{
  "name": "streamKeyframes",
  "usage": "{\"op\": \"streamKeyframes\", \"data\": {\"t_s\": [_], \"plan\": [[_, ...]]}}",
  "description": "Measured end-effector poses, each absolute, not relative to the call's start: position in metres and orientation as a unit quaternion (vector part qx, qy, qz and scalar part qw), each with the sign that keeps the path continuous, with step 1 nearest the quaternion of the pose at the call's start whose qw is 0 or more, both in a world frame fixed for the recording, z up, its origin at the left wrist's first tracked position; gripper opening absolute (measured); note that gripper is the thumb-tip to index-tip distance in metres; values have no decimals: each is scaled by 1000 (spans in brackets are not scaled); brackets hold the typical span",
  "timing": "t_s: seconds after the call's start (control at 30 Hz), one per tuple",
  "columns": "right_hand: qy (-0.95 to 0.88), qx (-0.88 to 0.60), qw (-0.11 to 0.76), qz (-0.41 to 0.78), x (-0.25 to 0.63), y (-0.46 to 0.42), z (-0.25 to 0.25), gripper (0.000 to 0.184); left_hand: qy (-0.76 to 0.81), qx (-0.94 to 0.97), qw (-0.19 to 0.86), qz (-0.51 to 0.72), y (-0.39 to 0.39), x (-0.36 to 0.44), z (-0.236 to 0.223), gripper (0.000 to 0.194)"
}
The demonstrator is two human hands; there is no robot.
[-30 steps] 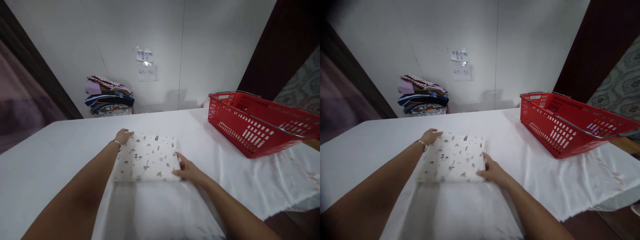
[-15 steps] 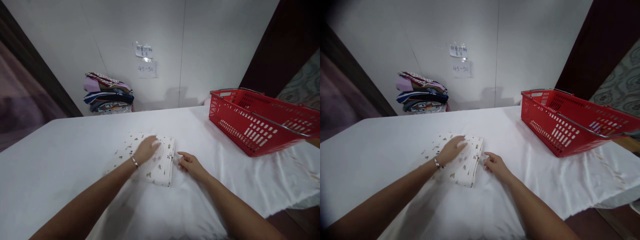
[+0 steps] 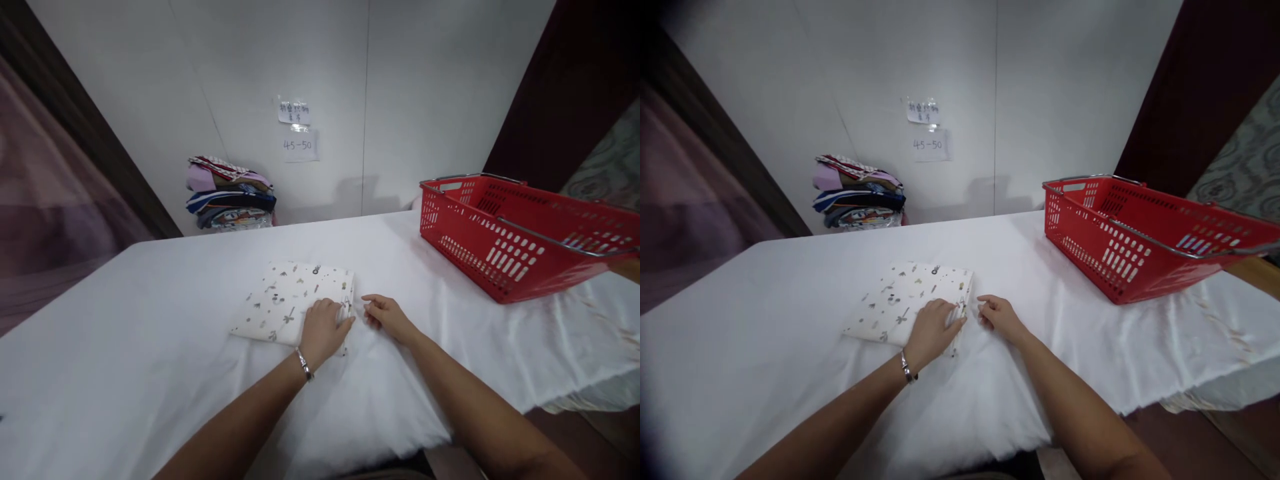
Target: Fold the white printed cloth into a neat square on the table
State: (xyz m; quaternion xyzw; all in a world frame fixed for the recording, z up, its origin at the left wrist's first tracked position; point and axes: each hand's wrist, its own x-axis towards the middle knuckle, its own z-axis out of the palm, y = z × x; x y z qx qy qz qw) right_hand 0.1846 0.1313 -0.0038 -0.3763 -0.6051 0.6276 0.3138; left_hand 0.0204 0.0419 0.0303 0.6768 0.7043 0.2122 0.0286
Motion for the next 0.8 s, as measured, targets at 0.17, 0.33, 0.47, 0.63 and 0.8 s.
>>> {"op": "streamKeyframes", "data": {"t_s": [0.17, 0.33, 0.47, 0.63, 0.8], "plan": [[-590, -394, 303, 636, 183, 131, 3, 21, 749, 631, 27, 202, 45, 26, 29, 27], [-591, -437, 222, 640, 167, 136, 17, 13, 757, 623, 29, 195, 53, 28, 27, 20], [-603, -444, 203, 631, 149, 142, 16, 19, 763, 619, 40, 181, 56, 27, 27, 21], [-573, -437, 235, 652, 143, 140, 5, 20, 772, 600, 58, 201, 58, 24, 25, 21], [-568, -401, 238, 678, 148, 136, 4, 16, 773, 584, 87, 230, 56, 25, 26, 21]]}}
